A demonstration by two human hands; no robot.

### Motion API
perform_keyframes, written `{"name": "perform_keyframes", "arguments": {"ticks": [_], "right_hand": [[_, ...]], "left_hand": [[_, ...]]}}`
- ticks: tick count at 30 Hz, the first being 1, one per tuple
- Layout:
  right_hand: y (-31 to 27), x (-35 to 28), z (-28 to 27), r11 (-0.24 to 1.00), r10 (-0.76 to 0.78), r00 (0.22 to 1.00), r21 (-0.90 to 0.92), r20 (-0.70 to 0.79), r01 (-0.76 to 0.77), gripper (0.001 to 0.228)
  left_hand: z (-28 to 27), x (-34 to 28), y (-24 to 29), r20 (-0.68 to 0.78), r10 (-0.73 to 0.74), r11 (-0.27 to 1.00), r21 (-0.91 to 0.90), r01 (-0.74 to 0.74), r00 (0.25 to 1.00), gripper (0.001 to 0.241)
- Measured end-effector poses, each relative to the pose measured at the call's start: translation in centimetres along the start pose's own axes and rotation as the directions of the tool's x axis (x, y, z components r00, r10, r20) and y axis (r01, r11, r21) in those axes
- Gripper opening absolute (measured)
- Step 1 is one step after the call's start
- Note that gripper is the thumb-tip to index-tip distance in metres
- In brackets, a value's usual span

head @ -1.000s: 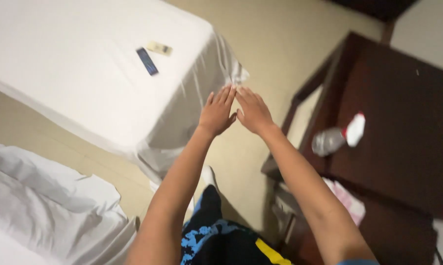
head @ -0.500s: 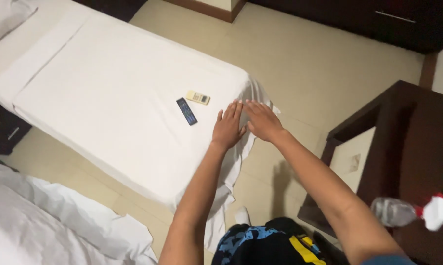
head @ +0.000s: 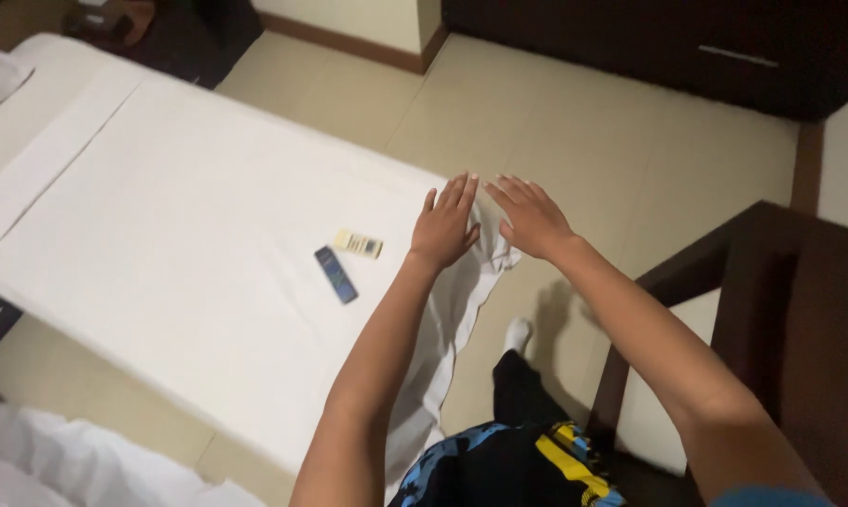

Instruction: The person wipes a dark wooden cabinet with a pink and white checkered cloth. They pick up a spray bottle, spray the cabinet surface, and continue wiping. The person then moves a wooden tray and a tissue box onto the cabinet and wipes the tray.

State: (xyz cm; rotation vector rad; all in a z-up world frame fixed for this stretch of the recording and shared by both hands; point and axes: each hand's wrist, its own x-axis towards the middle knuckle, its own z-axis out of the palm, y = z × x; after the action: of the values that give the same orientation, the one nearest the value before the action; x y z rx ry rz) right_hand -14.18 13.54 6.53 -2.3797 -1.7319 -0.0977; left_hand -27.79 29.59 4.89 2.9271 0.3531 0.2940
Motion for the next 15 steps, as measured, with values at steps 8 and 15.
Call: {"name": "perform_keyframes", "arguments": {"ticks": [8,15], "right_hand": [[15.0,11.4,-5.4,1.0,-0.004,1.0,-0.012,-0.029,0.004,0.077],[25.2,17.8,-8.9,0.999,0.005,1.0,-0.033,-0.004,-0.005,0.081]], "left_hand": [[-0.9,18.5,-0.3,-0.032,0.075,0.991,0.112,-0.071,0.997,0.094],[-0.6,34.1,-0.4,-0.071,0.13,0.981,0.154,-0.118,0.989,0.096]]}}
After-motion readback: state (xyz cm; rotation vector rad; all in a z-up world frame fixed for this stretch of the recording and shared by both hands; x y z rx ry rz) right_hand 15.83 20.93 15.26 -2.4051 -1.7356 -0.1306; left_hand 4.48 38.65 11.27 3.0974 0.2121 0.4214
